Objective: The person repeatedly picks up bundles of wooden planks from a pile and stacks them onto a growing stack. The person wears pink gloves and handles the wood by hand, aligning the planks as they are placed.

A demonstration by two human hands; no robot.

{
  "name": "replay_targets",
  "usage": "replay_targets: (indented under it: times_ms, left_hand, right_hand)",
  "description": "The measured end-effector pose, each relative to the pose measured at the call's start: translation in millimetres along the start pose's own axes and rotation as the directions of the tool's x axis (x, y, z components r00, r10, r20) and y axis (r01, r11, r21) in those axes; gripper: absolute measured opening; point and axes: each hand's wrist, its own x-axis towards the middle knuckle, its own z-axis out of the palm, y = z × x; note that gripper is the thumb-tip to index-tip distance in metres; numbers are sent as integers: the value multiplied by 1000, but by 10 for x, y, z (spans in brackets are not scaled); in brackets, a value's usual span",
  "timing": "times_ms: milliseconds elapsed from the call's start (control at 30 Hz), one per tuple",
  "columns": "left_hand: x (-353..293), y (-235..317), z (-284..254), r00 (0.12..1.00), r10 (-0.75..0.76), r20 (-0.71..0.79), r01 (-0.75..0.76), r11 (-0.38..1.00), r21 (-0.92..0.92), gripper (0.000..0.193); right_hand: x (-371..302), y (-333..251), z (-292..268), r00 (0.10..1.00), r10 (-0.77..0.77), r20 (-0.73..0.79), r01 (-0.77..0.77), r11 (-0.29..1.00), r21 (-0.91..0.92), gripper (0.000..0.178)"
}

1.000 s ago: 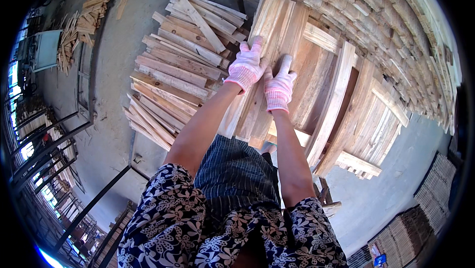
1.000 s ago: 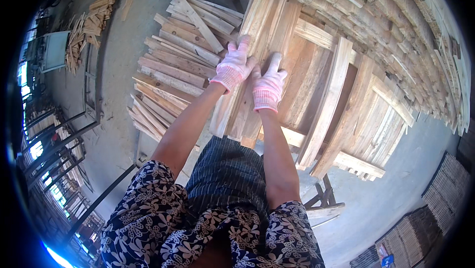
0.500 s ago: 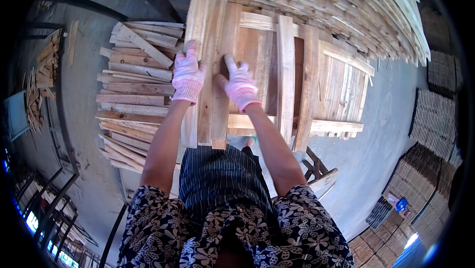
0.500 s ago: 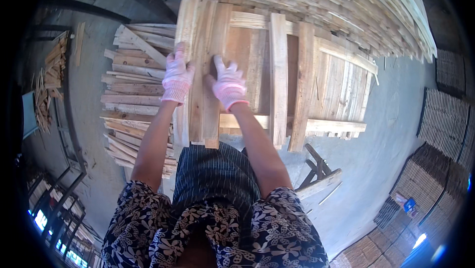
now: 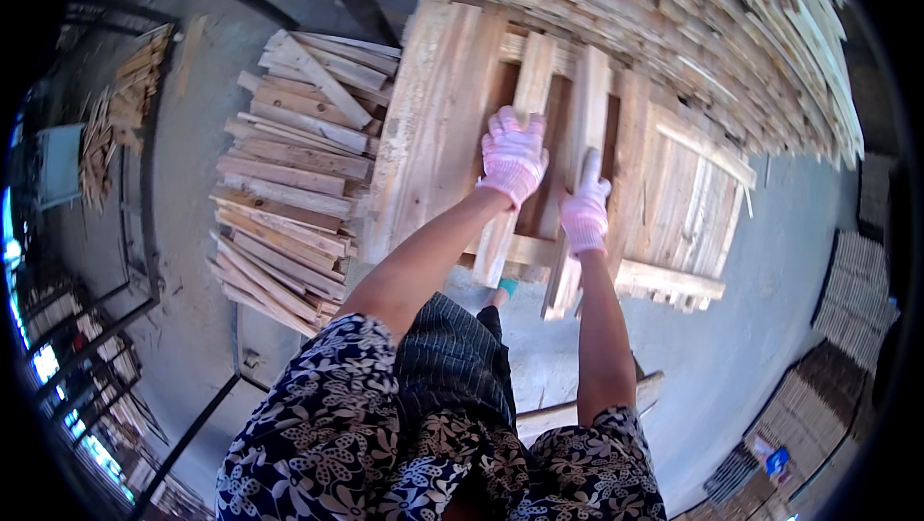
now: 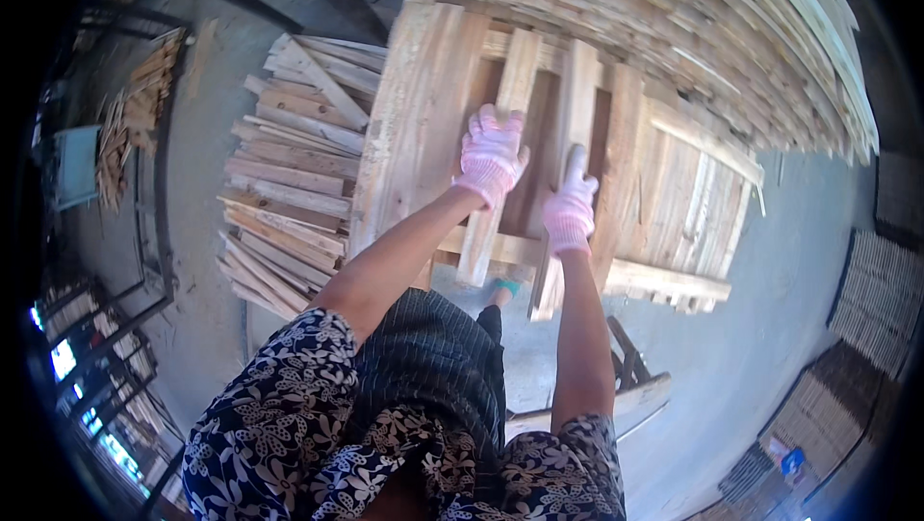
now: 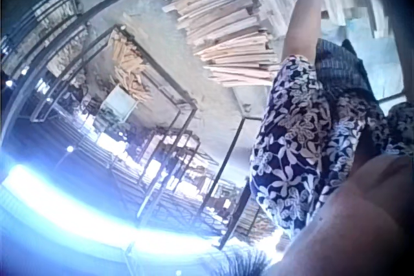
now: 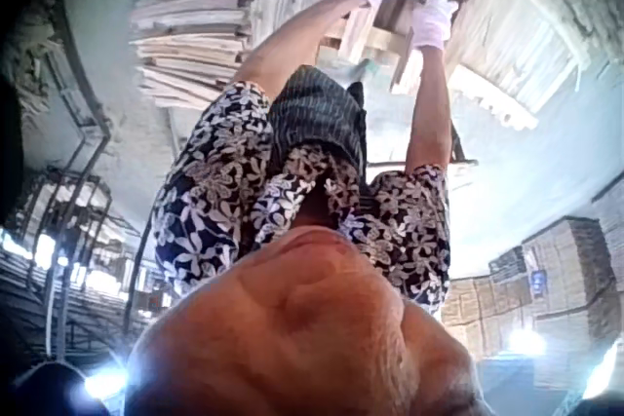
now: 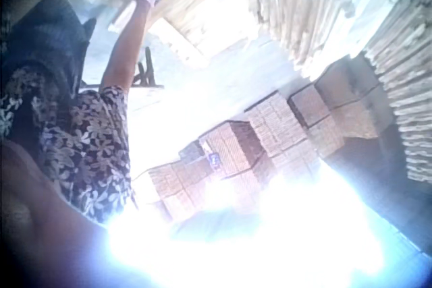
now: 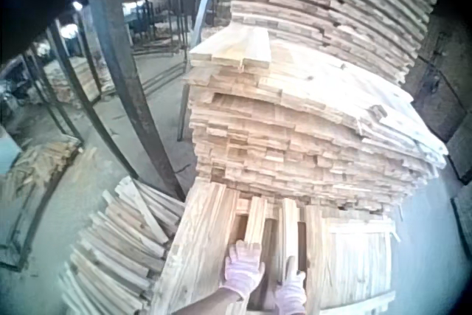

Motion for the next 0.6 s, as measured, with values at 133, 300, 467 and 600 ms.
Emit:
replay_targets:
  times_ms: [133,300,467,600]
  left_hand:
    - [-234,-697,-651,907,91,-411,-114,993,-31,60]
    - [359,-2223,-616,957,-289,41,282,878,-386,53]
    - [294,-2167,-327,1000,2,3,-2,1000,19,53]
    - [282,-2483,-209,995,98,1,-93,940,329,60]
  right_hand:
    - [-349,-447,-16,999,-1,-38,6,993,121,99]
    - [-297,-981,460,997,-73,-29,78,974,215,84]
    - [-398,-1458,737,993,-98,-68,102,993,54,73]
    - [-430,-1505,743,985,-137,-107,139,990,14,65]
